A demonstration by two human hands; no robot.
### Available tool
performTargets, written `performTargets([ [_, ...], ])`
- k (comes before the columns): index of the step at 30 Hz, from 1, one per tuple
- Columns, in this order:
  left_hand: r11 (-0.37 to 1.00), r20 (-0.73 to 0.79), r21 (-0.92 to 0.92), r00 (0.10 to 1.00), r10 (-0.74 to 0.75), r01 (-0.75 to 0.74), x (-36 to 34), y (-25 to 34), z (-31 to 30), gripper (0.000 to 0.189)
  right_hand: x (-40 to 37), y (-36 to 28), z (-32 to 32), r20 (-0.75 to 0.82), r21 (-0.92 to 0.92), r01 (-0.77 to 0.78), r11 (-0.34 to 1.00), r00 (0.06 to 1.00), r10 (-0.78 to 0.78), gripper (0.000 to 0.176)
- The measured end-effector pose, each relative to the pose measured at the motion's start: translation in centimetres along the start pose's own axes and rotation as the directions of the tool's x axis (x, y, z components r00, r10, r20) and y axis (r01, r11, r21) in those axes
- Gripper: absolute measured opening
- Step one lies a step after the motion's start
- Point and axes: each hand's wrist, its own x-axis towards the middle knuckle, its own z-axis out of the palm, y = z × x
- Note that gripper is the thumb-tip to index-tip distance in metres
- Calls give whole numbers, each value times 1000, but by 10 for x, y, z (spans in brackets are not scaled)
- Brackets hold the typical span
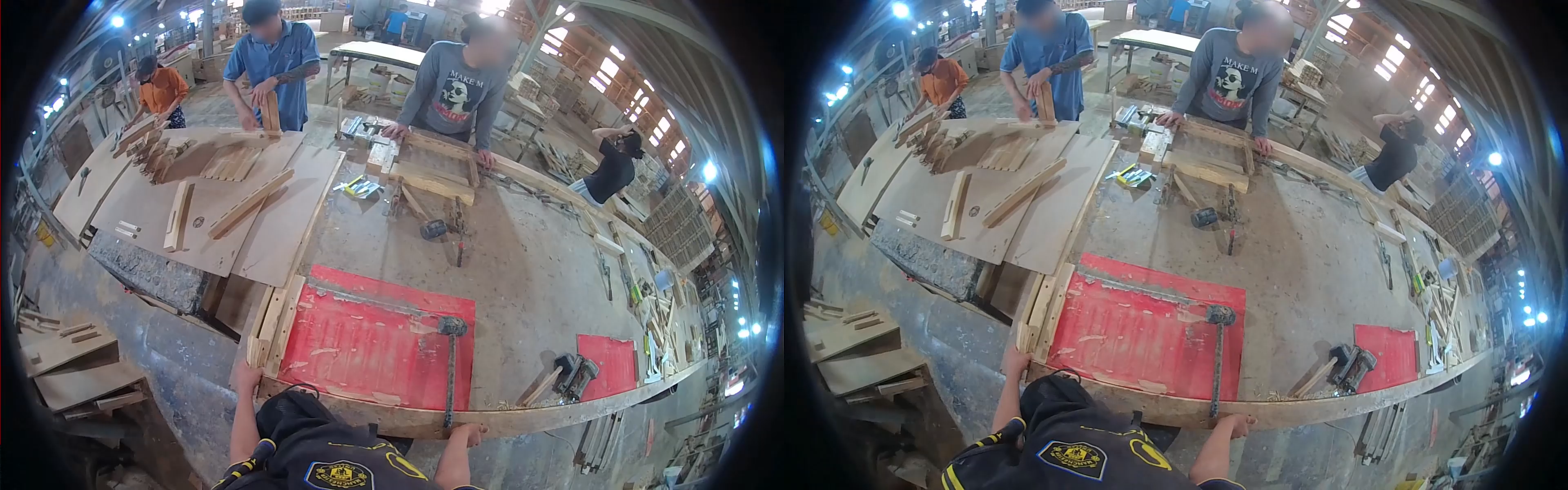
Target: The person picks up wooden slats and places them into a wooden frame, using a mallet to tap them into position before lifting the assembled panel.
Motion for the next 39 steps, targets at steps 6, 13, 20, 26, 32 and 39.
performTargets([
  [6, 1000, -4, -10, 1000, 11, -11, -9, 13, -9, 44, 6, 4, 3, 18, -22, 5, 1000, 1000, -5, 82],
  [13, 994, 26, 90, 998, 59, -62, -1, 2, -8, 52, 0, 2, 2, 3, 0, 4, 1000, 1000, -4, 79],
  [20, 995, 21, 63, 997, 80, -82, 9, -18, 3, 53, 2, 3, 5, 15, 2, 2, 1000, 1000, -2, 78],
  [26, 997, 22, 8, 996, 81, -81, 11, -24, 8, 52, -3, 3, -4, 50, -7, 28, 1000, 998, -28, 82],
  [32, 996, 59, 24, 995, 84, -86, 5, -9, -6, 49, -10, -2, -3, 48, 9, 6, 1000, 999, -6, 82],
  [39, 990, 47, -2, 989, 144, -144, -7, 10, -17, 46, 12, 16, 3, -19, -67, 102, 993, 994, -104, 80],
])
